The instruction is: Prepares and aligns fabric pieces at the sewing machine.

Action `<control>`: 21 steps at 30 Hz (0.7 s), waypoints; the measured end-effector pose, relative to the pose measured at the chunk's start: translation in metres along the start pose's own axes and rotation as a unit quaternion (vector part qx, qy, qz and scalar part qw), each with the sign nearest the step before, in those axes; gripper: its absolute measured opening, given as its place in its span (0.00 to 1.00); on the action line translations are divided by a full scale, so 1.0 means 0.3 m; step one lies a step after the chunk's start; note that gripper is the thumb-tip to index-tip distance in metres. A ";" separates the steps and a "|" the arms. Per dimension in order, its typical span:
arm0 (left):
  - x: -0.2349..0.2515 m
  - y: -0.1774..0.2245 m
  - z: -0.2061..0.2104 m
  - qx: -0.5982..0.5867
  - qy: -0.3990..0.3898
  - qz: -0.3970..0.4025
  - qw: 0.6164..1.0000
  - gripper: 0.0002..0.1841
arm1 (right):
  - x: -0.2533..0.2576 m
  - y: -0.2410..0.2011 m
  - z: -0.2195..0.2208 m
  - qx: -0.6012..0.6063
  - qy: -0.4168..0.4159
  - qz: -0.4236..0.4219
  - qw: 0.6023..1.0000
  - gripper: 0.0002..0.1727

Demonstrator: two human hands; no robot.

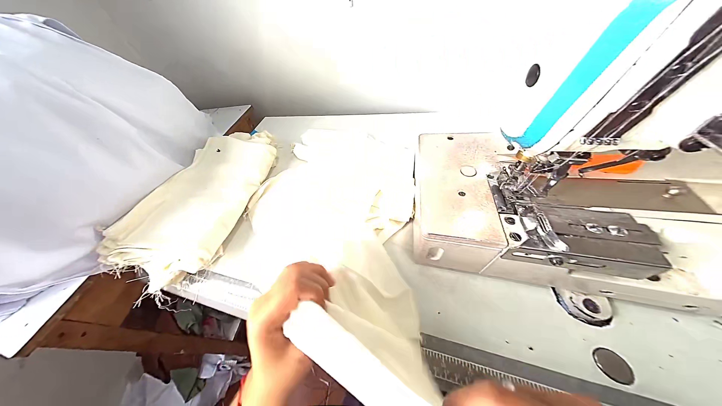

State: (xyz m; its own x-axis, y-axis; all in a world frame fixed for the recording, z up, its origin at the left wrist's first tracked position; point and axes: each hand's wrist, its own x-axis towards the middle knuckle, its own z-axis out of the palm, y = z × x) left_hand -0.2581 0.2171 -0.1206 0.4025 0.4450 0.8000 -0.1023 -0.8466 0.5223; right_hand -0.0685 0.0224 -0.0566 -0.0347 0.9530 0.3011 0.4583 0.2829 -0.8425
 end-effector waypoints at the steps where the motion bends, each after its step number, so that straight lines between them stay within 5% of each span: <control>1: 0.059 0.012 -0.002 -0.006 0.020 -0.003 1.000 0.10 | -0.021 0.016 -0.019 -0.019 0.009 0.030 0.999 0.11; 5: 0.359 -0.071 0.041 0.164 0.052 0.083 0.982 0.06 | -0.089 0.127 -0.040 0.068 0.109 0.118 0.985 0.08; 6: 0.422 -0.082 0.066 0.231 0.013 0.079 0.970 0.06 | -0.095 0.148 -0.028 0.107 0.143 0.123 0.976 0.07; 8: 0.479 -0.032 0.108 0.297 -0.129 0.020 0.946 0.21 | -0.093 0.204 0.000 0.139 0.210 0.108 0.962 0.06; 9: 0.457 0.018 0.130 0.286 -0.168 0.005 0.943 0.25 | -0.091 0.236 0.009 0.130 0.237 0.093 0.958 0.08; 12: 0.189 0.158 0.198 0.162 -0.166 0.020 0.973 0.13 | -0.085 0.299 0.023 0.112 0.274 0.064 0.953 0.14; 15: -0.062 0.213 0.285 0.036 -0.178 -0.073 0.981 0.22 | -0.086 0.296 0.049 0.198 0.247 0.052 0.947 0.12; 21: -0.190 0.179 0.334 -0.133 -0.066 -0.162 0.976 0.06 | -0.106 0.312 0.108 0.221 0.221 -0.004 0.950 0.22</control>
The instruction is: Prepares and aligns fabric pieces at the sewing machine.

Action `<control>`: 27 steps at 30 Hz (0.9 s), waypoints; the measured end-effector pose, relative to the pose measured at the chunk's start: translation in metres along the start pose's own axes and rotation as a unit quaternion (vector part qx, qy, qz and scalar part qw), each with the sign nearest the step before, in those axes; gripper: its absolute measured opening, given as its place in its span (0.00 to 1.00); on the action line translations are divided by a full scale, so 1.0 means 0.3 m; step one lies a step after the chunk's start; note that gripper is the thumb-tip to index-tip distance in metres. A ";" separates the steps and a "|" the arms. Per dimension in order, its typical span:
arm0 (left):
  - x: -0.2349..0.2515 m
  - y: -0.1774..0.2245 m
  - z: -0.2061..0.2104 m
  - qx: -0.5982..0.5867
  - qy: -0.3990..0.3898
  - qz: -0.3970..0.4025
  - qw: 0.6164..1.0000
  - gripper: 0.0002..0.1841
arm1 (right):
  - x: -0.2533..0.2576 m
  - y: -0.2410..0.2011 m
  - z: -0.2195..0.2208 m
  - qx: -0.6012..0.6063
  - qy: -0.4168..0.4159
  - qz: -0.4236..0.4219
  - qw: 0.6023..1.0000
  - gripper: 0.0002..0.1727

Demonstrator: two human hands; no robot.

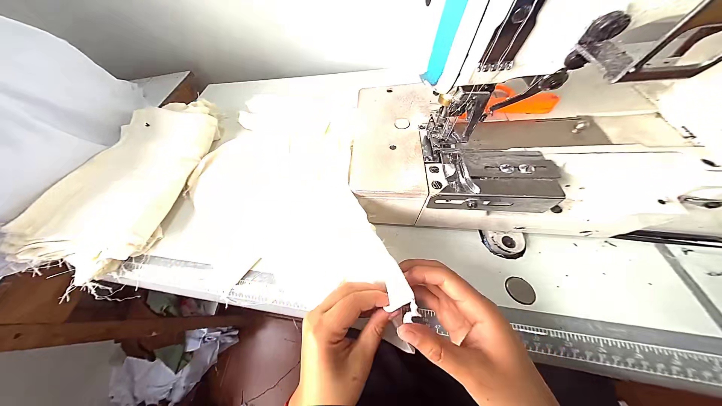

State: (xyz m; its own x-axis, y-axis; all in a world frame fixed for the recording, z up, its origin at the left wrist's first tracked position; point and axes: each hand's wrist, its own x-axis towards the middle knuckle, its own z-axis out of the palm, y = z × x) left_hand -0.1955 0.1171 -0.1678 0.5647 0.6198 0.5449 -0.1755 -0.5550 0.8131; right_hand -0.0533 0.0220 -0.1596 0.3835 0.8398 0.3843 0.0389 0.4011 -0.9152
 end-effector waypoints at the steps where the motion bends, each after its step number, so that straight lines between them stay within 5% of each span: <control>1: 0.001 -0.004 -0.007 -0.005 -0.008 0.002 1.000 0.06 | -0.006 0.008 0.004 -0.024 0.003 -0.006 1.000 0.25; 6: 0.020 0.001 -0.024 0.027 -0.020 0.005 0.999 0.06 | -0.024 0.033 0.027 -0.218 0.071 -0.046 0.972 0.12; 15: -0.058 0.082 -0.068 0.242 0.026 -0.007 0.970 0.12 | 0.027 -0.005 0.017 -0.333 0.135 -0.108 0.927 0.10; 19: -0.045 0.076 -0.117 0.032 0.138 0.034 0.989 0.09 | -0.036 0.001 0.049 -0.357 0.115 -0.111 0.920 0.06; 21: -0.041 0.099 -0.079 -0.148 0.183 -0.009 0.972 0.10 | -0.059 0.032 0.065 -0.373 0.116 -0.108 0.914 0.05; 24: -0.054 0.117 -0.081 -0.242 0.178 -0.071 0.951 0.10 | -0.060 0.053 0.047 -0.294 0.153 -0.104 0.938 0.07; 27: -0.075 0.089 -0.149 -0.011 0.043 -0.001 0.999 0.09 | -0.041 0.007 0.048 0.036 0.189 0.012 0.981 0.05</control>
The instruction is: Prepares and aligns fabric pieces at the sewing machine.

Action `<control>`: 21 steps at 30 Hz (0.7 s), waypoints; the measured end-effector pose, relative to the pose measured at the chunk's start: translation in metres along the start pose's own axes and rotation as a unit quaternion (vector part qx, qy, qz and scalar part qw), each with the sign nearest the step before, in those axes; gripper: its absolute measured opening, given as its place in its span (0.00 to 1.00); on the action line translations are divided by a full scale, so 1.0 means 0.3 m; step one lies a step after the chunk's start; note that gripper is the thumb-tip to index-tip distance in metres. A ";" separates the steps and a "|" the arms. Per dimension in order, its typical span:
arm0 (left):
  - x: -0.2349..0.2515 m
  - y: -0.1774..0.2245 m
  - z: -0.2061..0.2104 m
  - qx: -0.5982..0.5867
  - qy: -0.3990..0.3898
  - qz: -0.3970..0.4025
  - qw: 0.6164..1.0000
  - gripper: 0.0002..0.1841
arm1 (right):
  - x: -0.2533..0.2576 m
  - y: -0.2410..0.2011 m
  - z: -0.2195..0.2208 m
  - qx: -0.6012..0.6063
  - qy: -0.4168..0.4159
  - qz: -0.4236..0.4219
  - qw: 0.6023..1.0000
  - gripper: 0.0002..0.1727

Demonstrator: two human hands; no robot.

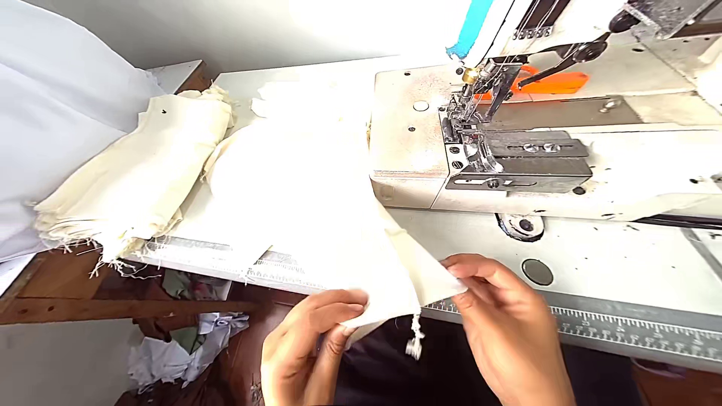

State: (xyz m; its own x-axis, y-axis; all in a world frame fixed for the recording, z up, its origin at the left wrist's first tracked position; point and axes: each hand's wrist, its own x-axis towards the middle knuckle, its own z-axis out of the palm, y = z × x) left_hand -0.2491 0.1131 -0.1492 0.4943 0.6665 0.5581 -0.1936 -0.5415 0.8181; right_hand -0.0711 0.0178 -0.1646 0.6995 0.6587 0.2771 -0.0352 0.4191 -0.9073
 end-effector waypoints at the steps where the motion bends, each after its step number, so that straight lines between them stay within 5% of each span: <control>1: 0.001 -0.003 -0.014 0.028 -0.032 0.012 0.999 0.09 | 0.006 -0.018 0.012 0.115 0.009 0.075 0.991 0.04; 3: 0.017 -0.002 -0.037 0.019 -0.070 0.000 0.997 0.10 | 0.019 -0.022 0.018 0.207 -0.022 0.125 0.970 0.05; 7: 0.072 -0.006 -0.064 -0.112 -0.052 -0.066 0.990 0.10 | 0.061 0.008 -0.016 -0.022 -0.112 -0.034 0.993 0.08; 11: 0.114 -0.062 -0.092 -0.210 -0.077 -0.055 0.973 0.12 | 0.088 0.007 -0.017 -0.116 -0.153 -0.106 0.976 0.06; 17: 0.114 -0.025 -0.154 0.036 -0.124 0.054 0.990 0.09 | 0.082 0.037 -0.040 -0.218 -0.200 -0.193 0.935 0.14; 21: 0.053 -0.009 -0.104 0.273 -0.070 0.099 0.954 0.13 | 0.072 0.043 -0.038 -0.331 -0.147 -0.255 0.897 0.15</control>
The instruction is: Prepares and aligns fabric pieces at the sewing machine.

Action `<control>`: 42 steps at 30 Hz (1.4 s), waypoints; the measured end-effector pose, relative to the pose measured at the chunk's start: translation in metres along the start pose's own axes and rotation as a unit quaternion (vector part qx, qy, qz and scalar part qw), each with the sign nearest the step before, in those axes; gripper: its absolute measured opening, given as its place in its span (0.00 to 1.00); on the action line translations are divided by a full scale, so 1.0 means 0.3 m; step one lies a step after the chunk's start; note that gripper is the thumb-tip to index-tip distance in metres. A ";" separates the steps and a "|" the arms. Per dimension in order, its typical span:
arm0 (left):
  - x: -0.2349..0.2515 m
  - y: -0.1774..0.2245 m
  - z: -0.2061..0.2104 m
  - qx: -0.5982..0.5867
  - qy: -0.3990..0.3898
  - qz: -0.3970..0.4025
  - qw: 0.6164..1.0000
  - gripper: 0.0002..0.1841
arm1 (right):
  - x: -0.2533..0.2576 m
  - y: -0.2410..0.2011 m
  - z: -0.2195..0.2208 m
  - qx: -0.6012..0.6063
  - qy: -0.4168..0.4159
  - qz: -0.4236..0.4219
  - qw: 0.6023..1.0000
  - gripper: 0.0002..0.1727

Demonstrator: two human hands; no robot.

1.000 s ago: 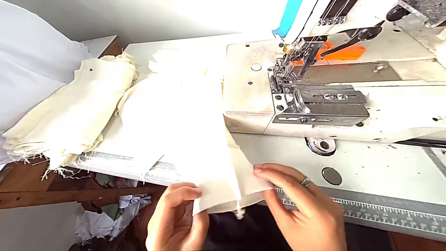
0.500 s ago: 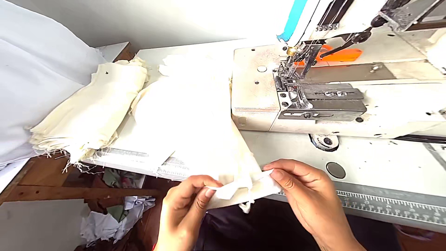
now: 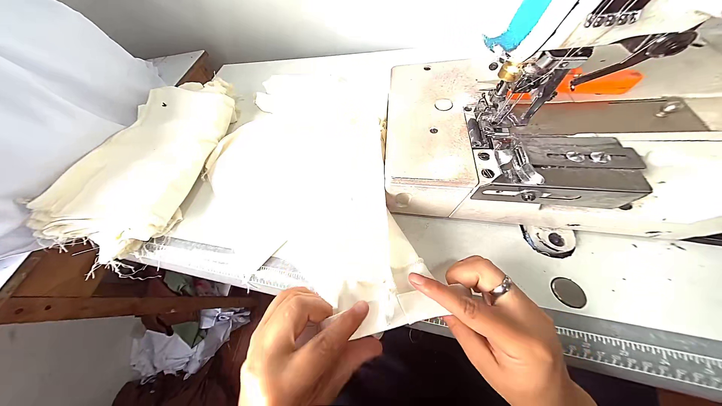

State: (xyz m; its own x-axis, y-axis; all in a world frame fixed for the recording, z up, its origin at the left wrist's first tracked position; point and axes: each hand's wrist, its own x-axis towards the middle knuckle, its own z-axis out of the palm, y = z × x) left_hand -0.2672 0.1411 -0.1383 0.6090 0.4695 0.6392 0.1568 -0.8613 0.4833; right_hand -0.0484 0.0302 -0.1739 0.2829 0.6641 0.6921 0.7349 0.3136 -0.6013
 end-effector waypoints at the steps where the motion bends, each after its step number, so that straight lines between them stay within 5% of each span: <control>1: -0.012 0.002 0.021 0.031 0.026 0.002 0.999 0.10 | 0.000 -0.002 0.003 -0.015 0.009 -0.004 1.000 0.15; 7: 0.036 -0.002 0.084 0.000 0.122 -0.009 0.992 0.09 | 0.021 -0.036 0.029 -0.016 -0.025 0.043 0.999 0.15; 10: 0.147 -0.011 0.146 -0.151 0.178 -0.034 0.972 0.10 | 0.057 -0.052 0.030 0.118 -0.079 0.130 0.981 0.15; 12: 0.233 0.019 0.165 -0.092 0.193 -0.016 0.977 0.09 | 0.082 -0.067 0.020 0.209 -0.094 0.192 0.954 0.13; 16: 0.415 0.036 0.171 0.139 0.127 0.070 0.980 0.11 | 0.119 -0.071 0.013 0.304 -0.066 0.271 0.911 0.13; 19: 0.559 0.017 0.201 0.190 0.040 0.102 0.976 0.10 | 0.159 -0.063 -0.005 0.316 -0.048 0.298 0.900 0.15; 23: 0.736 0.004 0.249 0.136 -0.110 0.051 0.983 0.07 | 0.221 -0.053 -0.056 0.312 0.006 0.300 0.902 0.17; 28: 0.896 -0.037 0.343 -0.036 -0.188 -0.018 0.981 0.07 | 0.239 -0.033 -0.107 0.273 0.079 0.321 0.903 0.19; 31: 0.913 -0.033 0.361 -0.026 -0.190 -0.037 0.981 0.13 | 0.244 -0.033 -0.108 0.235 0.093 0.335 0.908 0.20; 37: 0.926 -0.059 0.395 -0.037 -0.138 0.054 0.988 0.14 | 0.285 -0.044 -0.105 0.152 0.114 0.379 0.906 0.23; 39: 0.927 -0.058 0.353 -0.044 -0.162 0.056 0.984 0.14 | 0.287 -0.044 -0.115 0.136 0.101 0.381 0.909 0.24; 42: 0.888 -0.052 0.199 0.020 -0.153 0.182 0.971 0.06 | 0.256 -0.043 -0.159 0.131 0.095 0.308 0.938 0.23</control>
State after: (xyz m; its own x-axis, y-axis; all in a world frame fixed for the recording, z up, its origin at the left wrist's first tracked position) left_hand -0.0608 0.2680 -0.0112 0.8310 0.0582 0.5532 -0.0853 -0.9694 0.2302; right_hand -0.0068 0.0448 -0.0939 0.7274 0.6480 0.2257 0.2273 0.0828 -0.9703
